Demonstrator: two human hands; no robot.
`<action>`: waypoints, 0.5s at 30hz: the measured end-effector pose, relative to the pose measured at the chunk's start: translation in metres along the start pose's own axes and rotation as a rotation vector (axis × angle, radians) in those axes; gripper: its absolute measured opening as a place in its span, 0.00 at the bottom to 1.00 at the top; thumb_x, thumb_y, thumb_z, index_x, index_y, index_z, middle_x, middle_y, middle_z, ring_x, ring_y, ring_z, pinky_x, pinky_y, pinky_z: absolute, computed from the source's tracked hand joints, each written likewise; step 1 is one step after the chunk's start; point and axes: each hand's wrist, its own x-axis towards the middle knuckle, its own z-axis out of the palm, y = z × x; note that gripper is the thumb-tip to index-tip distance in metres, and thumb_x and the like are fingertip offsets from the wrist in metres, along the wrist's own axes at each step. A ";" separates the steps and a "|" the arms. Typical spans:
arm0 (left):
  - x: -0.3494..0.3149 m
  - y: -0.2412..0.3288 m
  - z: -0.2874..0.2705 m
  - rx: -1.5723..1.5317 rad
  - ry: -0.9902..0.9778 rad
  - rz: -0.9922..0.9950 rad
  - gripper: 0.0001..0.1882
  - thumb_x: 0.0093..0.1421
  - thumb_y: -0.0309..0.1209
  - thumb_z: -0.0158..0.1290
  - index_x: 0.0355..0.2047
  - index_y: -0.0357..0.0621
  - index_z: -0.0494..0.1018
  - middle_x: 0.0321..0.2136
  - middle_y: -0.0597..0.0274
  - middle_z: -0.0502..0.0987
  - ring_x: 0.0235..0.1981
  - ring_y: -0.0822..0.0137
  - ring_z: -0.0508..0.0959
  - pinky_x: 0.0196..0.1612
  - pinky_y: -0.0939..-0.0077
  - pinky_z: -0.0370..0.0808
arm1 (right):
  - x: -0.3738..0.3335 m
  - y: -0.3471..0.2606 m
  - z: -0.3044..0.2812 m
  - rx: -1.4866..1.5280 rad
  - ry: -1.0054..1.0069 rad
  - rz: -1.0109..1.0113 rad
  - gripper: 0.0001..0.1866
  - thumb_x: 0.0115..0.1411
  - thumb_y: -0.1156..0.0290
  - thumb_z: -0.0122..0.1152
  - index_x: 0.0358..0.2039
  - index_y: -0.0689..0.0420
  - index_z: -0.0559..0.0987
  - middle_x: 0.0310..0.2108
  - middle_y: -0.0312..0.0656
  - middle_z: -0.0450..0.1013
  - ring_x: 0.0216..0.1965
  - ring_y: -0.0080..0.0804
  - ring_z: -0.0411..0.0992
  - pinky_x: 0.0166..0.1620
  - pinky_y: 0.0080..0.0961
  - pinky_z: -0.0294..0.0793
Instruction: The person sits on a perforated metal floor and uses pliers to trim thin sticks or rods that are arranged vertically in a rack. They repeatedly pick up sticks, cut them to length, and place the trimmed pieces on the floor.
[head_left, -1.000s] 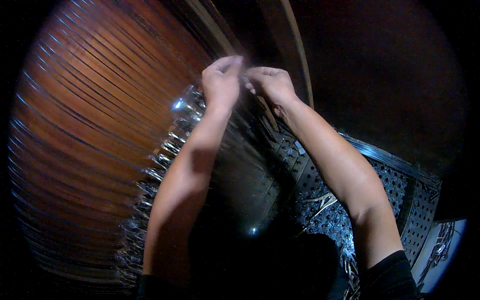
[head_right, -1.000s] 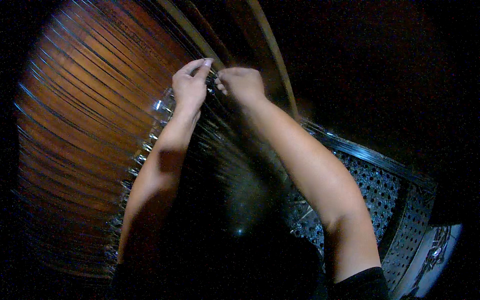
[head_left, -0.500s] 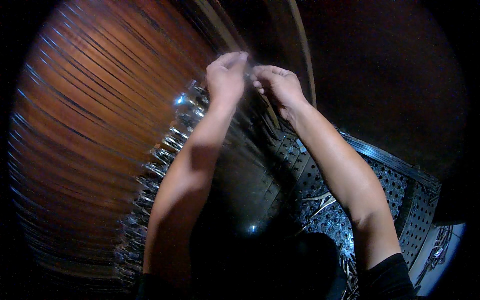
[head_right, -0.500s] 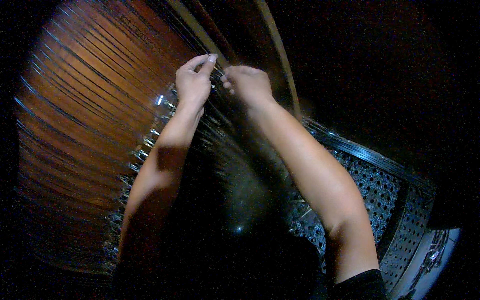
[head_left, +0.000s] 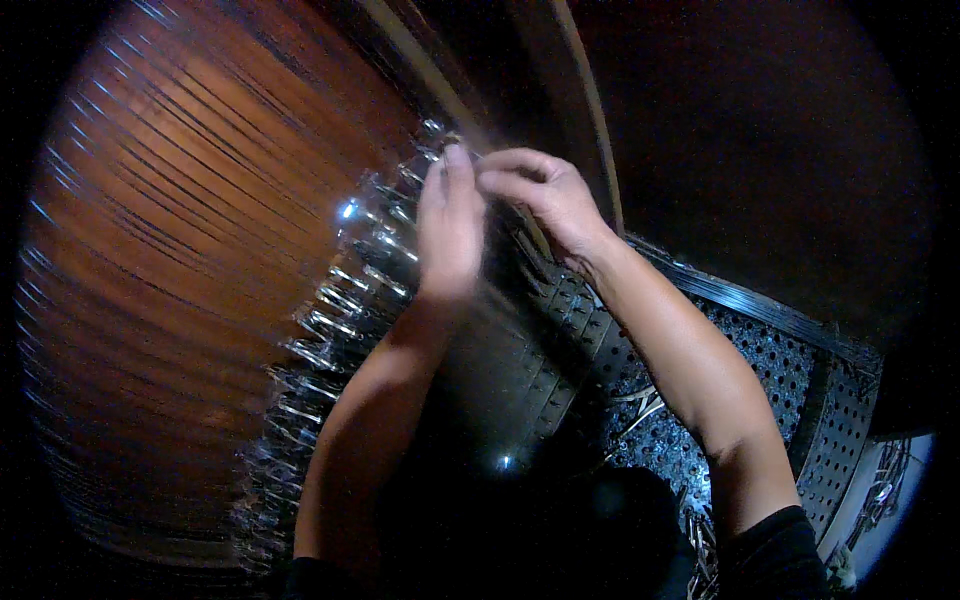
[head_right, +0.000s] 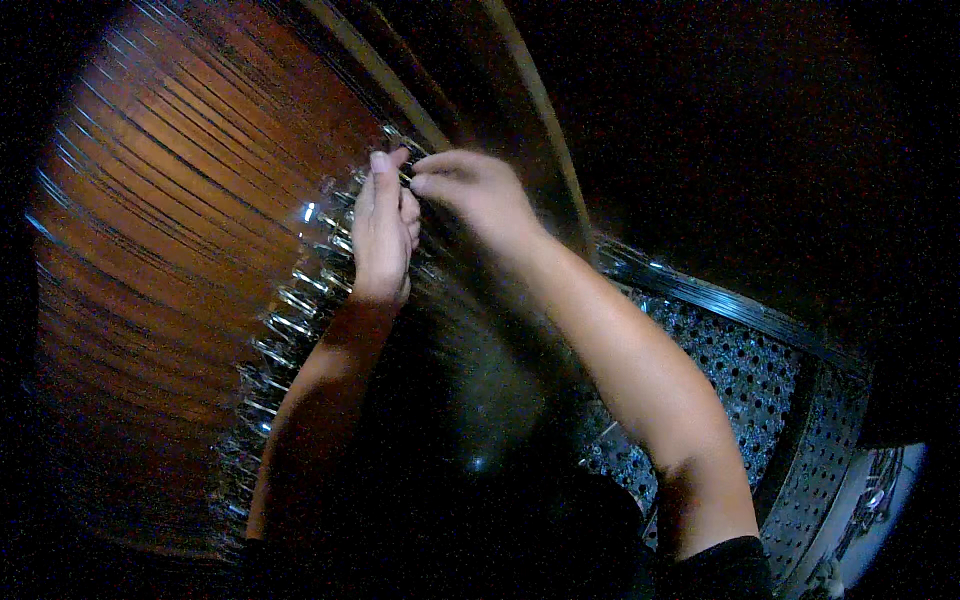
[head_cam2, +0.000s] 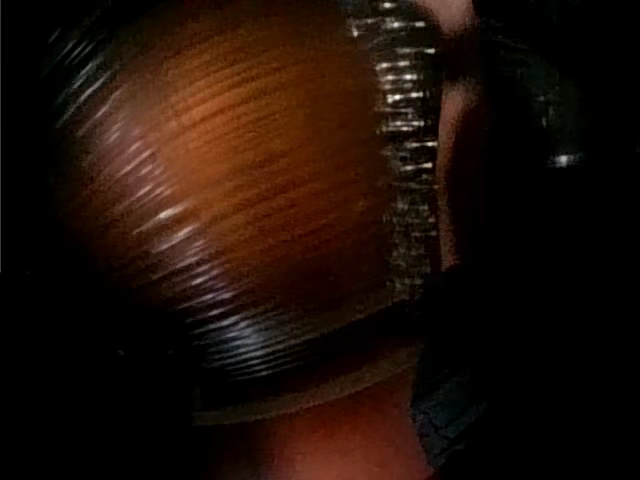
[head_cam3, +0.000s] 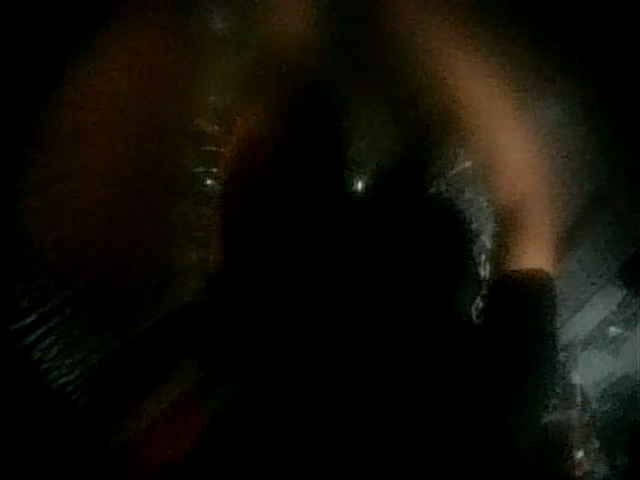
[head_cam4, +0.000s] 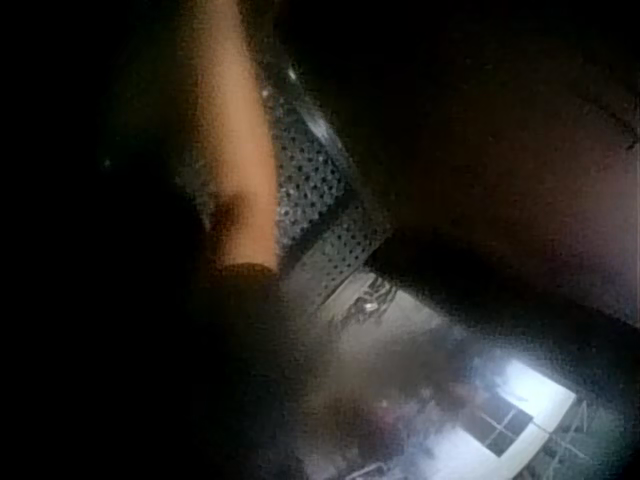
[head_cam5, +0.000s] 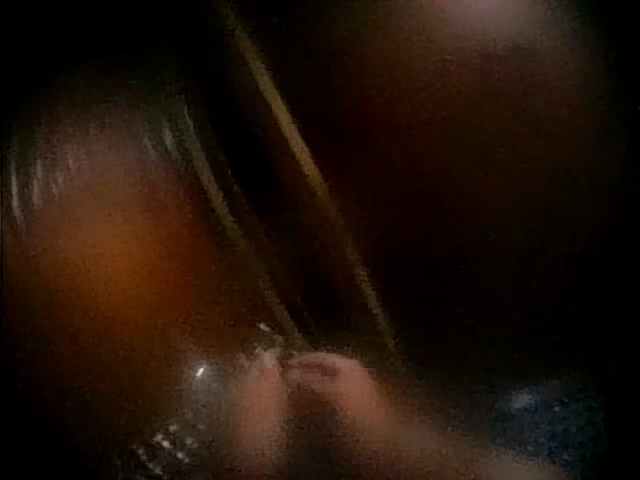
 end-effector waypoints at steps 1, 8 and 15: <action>-0.006 0.004 0.004 -0.044 -0.033 -0.067 0.37 0.71 0.60 0.39 0.61 0.37 0.66 0.19 0.78 0.58 0.15 0.85 0.52 0.16 0.85 0.47 | -0.002 0.001 0.001 0.014 -0.066 0.004 0.17 0.57 0.66 0.70 0.44 0.63 0.83 0.39 0.40 0.81 0.41 0.28 0.77 0.48 0.24 0.73; -0.004 0.000 0.008 -0.032 -0.114 -0.211 0.35 0.72 0.59 0.37 0.59 0.38 0.67 0.19 0.78 0.57 0.15 0.84 0.53 0.17 0.85 0.48 | -0.003 0.001 -0.004 -0.109 -0.025 0.119 0.06 0.61 0.73 0.65 0.35 0.62 0.83 0.31 0.37 0.79 0.33 0.23 0.74 0.42 0.21 0.73; 0.020 -0.016 0.008 0.132 -0.124 -0.110 0.35 0.73 0.58 0.36 0.58 0.37 0.68 0.17 0.78 0.57 0.16 0.83 0.55 0.18 0.84 0.50 | 0.002 0.003 0.003 -0.063 0.159 0.104 0.12 0.62 0.65 0.63 0.32 0.61 0.86 0.29 0.40 0.82 0.31 0.25 0.77 0.39 0.26 0.75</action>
